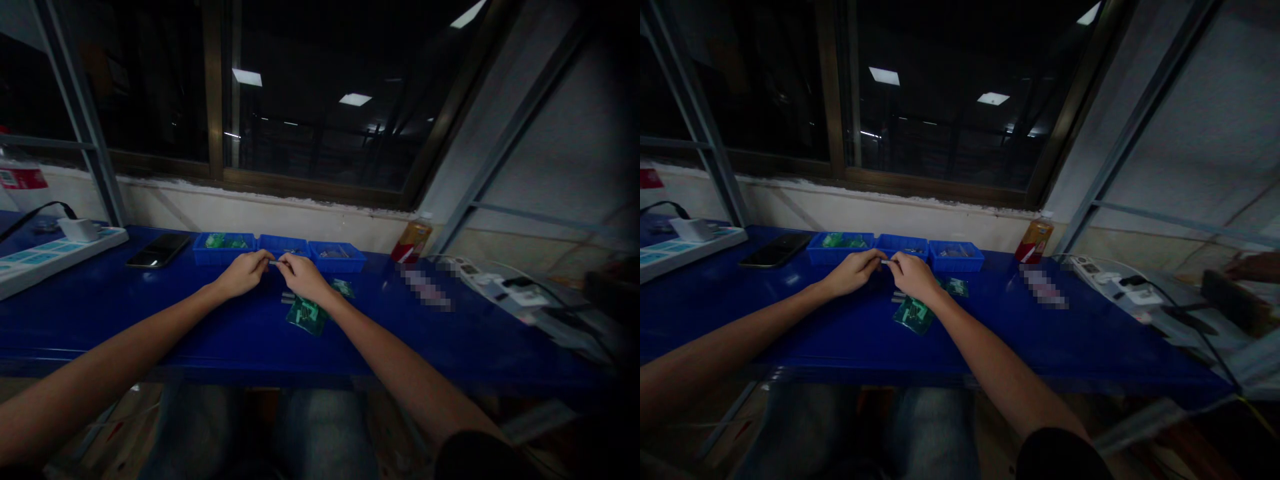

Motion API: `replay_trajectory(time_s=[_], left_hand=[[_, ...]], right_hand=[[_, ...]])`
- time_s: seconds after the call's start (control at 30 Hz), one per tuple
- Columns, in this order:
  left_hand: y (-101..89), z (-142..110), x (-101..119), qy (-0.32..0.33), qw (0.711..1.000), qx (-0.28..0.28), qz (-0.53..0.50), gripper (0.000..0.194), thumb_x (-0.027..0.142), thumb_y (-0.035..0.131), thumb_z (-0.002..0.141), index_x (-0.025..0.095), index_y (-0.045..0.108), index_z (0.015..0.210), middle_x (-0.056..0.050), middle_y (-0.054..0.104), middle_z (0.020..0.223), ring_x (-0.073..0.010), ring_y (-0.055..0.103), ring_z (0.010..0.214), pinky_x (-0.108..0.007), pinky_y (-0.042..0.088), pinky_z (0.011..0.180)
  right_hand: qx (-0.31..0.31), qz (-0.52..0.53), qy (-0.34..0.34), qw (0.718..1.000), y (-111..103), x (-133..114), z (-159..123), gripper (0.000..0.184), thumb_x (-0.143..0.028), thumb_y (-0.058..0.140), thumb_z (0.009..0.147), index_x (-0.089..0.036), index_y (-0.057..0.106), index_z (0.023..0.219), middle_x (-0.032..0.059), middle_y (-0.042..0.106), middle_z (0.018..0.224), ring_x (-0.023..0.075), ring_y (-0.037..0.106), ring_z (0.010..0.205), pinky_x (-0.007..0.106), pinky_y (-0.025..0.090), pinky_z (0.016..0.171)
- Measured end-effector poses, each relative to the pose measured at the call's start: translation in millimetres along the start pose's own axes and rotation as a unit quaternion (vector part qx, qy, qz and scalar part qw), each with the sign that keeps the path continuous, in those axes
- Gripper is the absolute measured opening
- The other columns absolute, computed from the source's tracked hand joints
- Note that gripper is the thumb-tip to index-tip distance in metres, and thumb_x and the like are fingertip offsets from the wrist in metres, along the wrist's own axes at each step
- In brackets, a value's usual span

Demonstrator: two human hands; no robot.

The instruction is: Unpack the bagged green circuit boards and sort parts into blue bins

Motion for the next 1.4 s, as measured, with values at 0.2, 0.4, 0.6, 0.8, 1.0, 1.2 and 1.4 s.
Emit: replay_trajectory(time_s=[0.2, 0.4, 0.6, 0.8, 1.0, 1.2, 1.4], left_hand=[[-1.0, -1.7, 1.2, 0.048, 0.998, 0.041, 0.008, 0.022, 0.027, 0.048, 0.083, 0.015, 0.055, 0.1, -0.005, 0.064, 0.085, -0.0179, 0.058, 0.081, -0.031, 0.044, 0.075], [-3.4, -1.1, 4.6, 0.028, 0.998, 0.034, 0.037, 0.024, 0.031, 0.039, 0.089, 0.017, 0.057, 0.092, -0.006, 0.064, 0.085, -0.0187, 0.058, 0.08, -0.032, 0.043, 0.074], [-6.8, -0.7, 7.4, 0.008, 0.999, 0.017, 0.045, 0.032, 0.033, 0.031, 0.091, 0.016, 0.057, 0.081, -0.004, 0.061, 0.07, -0.0162, 0.058, 0.067, -0.028, 0.042, 0.065], [-8.8, -0.8, 8.3, 0.06, 0.997, 0.049, -0.021, 0.024, 0.029, 0.044, 0.085, 0.017, 0.051, 0.104, -0.003, 0.063, 0.082, -0.0155, 0.059, 0.076, -0.028, 0.044, 0.069], [-6.2, -0.3, 7.1, 0.036, 0.996, 0.055, 0.051, 0.021, 0.029, 0.037, 0.089, 0.016, 0.054, 0.089, -0.005, 0.062, 0.078, -0.0174, 0.058, 0.075, -0.029, 0.043, 0.069], [-2.2, -2.2, 5.9, -0.004, 0.996, 0.034, 0.087, 0.029, 0.032, 0.03, 0.091, 0.017, 0.051, 0.077, -0.003, 0.058, 0.066, -0.0153, 0.056, 0.062, -0.026, 0.039, 0.059], [-2.7, -4.5, 8.4, 0.004, 0.999, 0.046, 0.013, 0.025, 0.035, 0.034, 0.09, 0.017, 0.05, 0.1, -0.001, 0.059, 0.07, -0.015, 0.057, 0.062, -0.025, 0.04, 0.059]], right_hand=[[-0.022, -0.024, 0.016, 0.999, 0.9, -0.8, 1.1, 0.03, -0.028, 0.032, 0.092, -0.015, 0.057, 0.084, 0.0045, 0.062, 0.075, 0.0119, 0.054, 0.067, 0.022, 0.033, 0.062], [-0.018, -0.03, 0.007, 0.999, -0.2, -3.8, -1.9, 0.025, -0.033, 0.036, 0.091, -0.017, 0.055, 0.096, 0.0039, 0.063, 0.08, 0.0132, 0.056, 0.073, 0.023, 0.034, 0.065], [-0.004, -0.041, -0.017, 0.999, -4.4, -9.5, -4.3, 0.02, -0.03, 0.04, 0.09, -0.018, 0.054, 0.096, 0.0043, 0.064, 0.086, 0.0129, 0.056, 0.075, 0.022, 0.035, 0.066], [-0.008, -0.045, 0.009, 0.999, -3.3, -8.8, -1.5, 0.034, -0.03, 0.026, 0.094, -0.017, 0.055, 0.082, 0.0039, 0.062, 0.072, 0.0124, 0.055, 0.066, 0.023, 0.034, 0.063], [0.003, -0.035, -0.007, 0.999, -4.1, -11.0, -2.0, 0.028, -0.032, 0.03, 0.093, -0.017, 0.054, 0.091, 0.0028, 0.062, 0.074, 0.0127, 0.056, 0.067, 0.023, 0.033, 0.063], [-0.005, -0.047, -0.024, 0.999, -7.6, -18.3, -5.9, 0.023, -0.036, 0.043, 0.088, -0.019, 0.053, 0.1, 0.002, 0.064, 0.075, 0.0135, 0.057, 0.068, 0.022, 0.034, 0.061], [-0.004, -0.111, 0.01, 0.994, -7.7, -12.7, -2.7, 0.031, -0.033, 0.029, 0.094, -0.019, 0.057, 0.095, 0.0075, 0.067, 0.089, 0.0165, 0.061, 0.083, 0.024, 0.035, 0.069]])
Point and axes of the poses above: each hand's wrist, its own z-axis towards the middle knuckle, its own y-axis out of the palm, x = y × z, the point moved 2 cm from there along z, towards the middle knuckle
